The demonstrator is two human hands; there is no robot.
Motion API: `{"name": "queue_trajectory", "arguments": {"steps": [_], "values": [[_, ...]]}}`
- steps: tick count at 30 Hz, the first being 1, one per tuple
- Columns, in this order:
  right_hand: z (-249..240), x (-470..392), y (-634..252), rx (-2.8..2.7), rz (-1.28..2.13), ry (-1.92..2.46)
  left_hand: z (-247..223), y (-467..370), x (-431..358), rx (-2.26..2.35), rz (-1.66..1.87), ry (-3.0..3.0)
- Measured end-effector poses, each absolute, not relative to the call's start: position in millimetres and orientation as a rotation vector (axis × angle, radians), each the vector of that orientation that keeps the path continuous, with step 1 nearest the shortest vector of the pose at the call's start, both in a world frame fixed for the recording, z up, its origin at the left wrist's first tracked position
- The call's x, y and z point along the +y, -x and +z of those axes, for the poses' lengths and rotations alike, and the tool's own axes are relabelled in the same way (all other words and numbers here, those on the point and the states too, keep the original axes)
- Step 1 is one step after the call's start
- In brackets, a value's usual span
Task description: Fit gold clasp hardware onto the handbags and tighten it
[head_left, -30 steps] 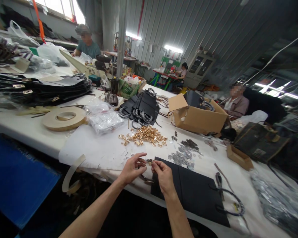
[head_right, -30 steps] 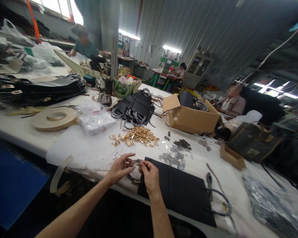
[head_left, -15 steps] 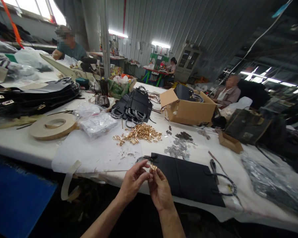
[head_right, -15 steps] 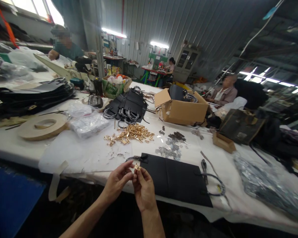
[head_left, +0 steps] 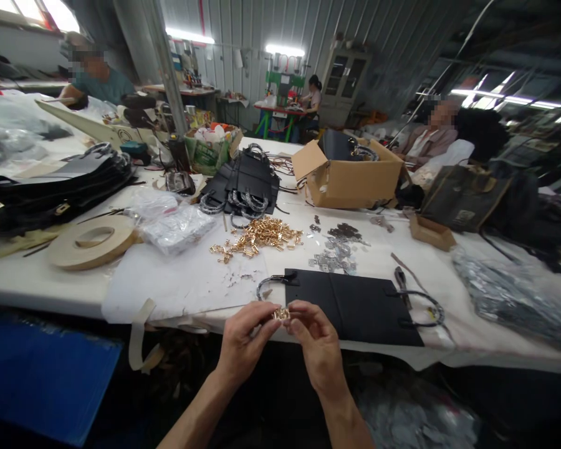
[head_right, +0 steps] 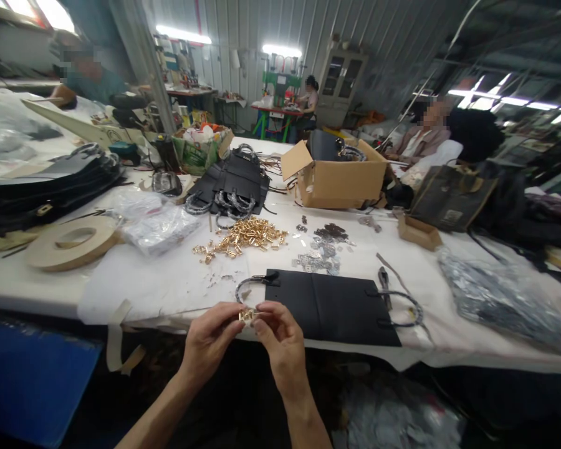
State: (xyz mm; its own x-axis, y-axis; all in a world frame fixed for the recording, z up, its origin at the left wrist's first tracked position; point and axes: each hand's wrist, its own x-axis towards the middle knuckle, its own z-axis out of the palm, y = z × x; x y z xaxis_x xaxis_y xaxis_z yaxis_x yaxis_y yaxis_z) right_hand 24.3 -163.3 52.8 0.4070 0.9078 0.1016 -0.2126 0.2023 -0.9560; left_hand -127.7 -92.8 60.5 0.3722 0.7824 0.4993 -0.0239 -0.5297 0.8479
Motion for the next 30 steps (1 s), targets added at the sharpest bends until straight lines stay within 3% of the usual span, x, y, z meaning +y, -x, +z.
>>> {"name": "queue_trajectory", "arguments": {"steps": [9, 18, 26, 30], "values": [[71, -176, -24, -1.146, 0.488, 1.198, 74, 132, -97, 0.493, 1.355, -1.997], [79, -179, -26, -1.316, 0.461, 1.295, 76, 130, -103, 0.512, 1.397, -2.016], [79, -191, -22, -1.399, 0.215, 1.201, 80, 129, -115, 0.548, 1.279, -1.844], [77, -193, -28, -1.339, 0.372, 1.218, 79, 129, -113, 0.535, 1.286, -1.875]]}}
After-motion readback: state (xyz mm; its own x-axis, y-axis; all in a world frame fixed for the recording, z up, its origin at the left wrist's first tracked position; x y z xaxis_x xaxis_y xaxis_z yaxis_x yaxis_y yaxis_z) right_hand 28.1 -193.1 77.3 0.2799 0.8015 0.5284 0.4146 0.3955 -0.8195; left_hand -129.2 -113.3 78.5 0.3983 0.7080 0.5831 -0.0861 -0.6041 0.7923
